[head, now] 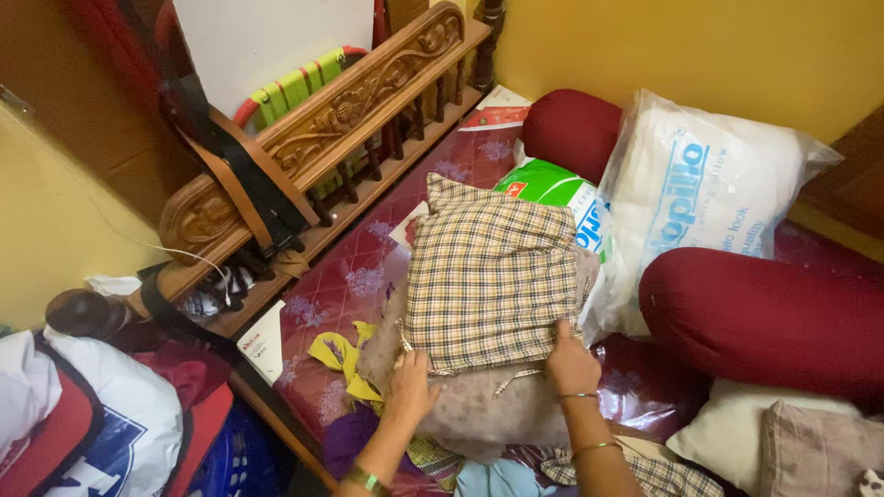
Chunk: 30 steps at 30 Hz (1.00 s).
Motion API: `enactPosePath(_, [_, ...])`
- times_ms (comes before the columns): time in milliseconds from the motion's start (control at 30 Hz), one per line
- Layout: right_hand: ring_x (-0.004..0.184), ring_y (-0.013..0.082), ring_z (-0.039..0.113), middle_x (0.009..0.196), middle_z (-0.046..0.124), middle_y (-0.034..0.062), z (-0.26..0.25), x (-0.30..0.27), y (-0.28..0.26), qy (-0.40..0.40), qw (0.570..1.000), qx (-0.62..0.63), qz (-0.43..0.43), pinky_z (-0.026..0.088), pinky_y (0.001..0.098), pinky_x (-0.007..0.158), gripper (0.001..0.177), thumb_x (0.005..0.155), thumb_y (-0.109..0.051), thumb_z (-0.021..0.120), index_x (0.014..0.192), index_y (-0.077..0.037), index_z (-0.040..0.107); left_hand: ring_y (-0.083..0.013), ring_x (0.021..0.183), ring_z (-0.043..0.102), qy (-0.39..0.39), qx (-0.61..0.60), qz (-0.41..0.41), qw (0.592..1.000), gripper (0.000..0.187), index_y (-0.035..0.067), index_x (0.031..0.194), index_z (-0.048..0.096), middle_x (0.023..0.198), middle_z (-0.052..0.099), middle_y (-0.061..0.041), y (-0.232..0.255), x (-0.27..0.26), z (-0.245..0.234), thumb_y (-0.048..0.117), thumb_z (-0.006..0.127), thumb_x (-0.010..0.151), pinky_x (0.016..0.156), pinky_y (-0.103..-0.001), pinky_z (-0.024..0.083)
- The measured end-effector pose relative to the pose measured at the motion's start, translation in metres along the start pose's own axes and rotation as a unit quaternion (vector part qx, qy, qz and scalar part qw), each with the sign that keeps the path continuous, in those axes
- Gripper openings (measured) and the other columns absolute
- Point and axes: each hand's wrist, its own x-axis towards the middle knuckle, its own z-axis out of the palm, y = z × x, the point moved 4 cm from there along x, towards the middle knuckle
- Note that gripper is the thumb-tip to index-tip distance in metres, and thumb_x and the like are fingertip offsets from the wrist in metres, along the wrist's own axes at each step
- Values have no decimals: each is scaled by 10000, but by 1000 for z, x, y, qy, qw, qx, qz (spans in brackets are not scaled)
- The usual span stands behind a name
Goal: The person inserts a pillow insert into a plaid pillowcase. They align the corners, push the insert through the opening, and repeatedly adjust and smooth the case to fit the insert. The person then zips the pillowcase closed.
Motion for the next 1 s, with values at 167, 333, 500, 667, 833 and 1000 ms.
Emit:
enactPosePath(167, [1003,521,681,1114,695,337,18,-27,26,-87,986,53,129,522,577,897,685,950,-206,379,1615,-195,214,-349,1150,583,-60,52,-85,993,418,56,1056,591,1130,630,-144,9,20,8,180,829,736,949,-490,494])
enactPosePath(333, [1098,504,659,1176,656,363,70,-52,66,-95,988,12,121,520,554,947,544,1021,-249,289,1539,-84,271,-336,1055,630,23,94,-34,995,204,66,960,627,1027,672,-138,7,21,17,28,691,770,931,-462,521])
enactPosePath(500, [1128,477,684,1191,688,332,82,-43,68,-146,978,3,149,525,531,995,582,1037,-264,271,1578,-50,245,-316,1008,621,47,51,-18,997,169,90,889,603,933,661,-86,4,18,14,22,672,750,904,-488,483])
enactPosePath(667, [1188,463,649,1258,651,327,75,-56,62,-154,974,48,160,493,518,1046,821,917,-241,479,1646,-118,124,-366,1017,575,46,-5,87,995,267,74,924,576,946,605,-124,-4,-7,0,40,689,685,911,-491,443])
enactPosePath(833, [1305,479,539,1418,510,354,97,-60,78,-65,985,92,131,452,465,1110,1002,780,-295,729,1636,-154,228,-302,1069,622,106,-134,75,982,278,129,1027,651,1021,652,-81,-46,-21,20,23,647,770,962,-446,492])
enactPosePath(1000, [1365,483,452,1472,434,346,89,-47,83,9,982,187,37,381,463,1129,1230,621,-439,885,1619,-147,228,-349,1150,585,62,-405,-216,886,786,100,1482,381,1373,426,-106,-88,19,50,329,763,835,950,-484,544])
